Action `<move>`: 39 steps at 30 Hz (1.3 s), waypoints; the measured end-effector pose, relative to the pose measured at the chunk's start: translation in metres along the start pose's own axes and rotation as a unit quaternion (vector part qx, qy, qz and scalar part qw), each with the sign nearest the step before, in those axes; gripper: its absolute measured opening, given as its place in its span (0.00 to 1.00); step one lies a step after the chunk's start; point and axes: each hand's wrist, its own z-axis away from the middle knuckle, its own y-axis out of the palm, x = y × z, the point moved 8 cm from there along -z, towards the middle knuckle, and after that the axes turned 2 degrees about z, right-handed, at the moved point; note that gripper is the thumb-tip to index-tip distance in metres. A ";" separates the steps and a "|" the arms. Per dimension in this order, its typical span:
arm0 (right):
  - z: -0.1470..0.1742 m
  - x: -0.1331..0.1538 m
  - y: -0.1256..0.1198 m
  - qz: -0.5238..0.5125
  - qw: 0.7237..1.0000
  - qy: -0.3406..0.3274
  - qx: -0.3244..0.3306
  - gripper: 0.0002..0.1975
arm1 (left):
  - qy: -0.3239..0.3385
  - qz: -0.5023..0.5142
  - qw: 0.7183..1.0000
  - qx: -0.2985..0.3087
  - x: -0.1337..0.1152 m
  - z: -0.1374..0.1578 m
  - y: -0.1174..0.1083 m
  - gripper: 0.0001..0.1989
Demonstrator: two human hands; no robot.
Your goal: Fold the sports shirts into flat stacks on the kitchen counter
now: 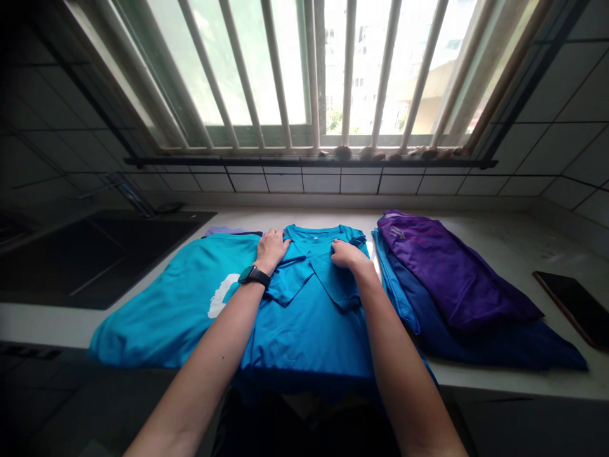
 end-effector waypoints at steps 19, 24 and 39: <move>0.008 -0.080 -0.025 -0.212 0.909 0.282 -0.221 0.27 | -0.120 0.536 0.835 -0.035 0.029 -0.023 0.009 0.21; 0.006 -0.084 -0.025 -0.212 0.923 0.268 -0.177 0.30 | -0.123 0.479 0.867 0.065 0.026 -0.016 0.010 0.26; 0.015 -0.036 -0.037 -0.096 0.958 0.199 -0.181 0.17 | 0.054 0.258 0.963 0.052 0.001 -0.012 -0.002 0.17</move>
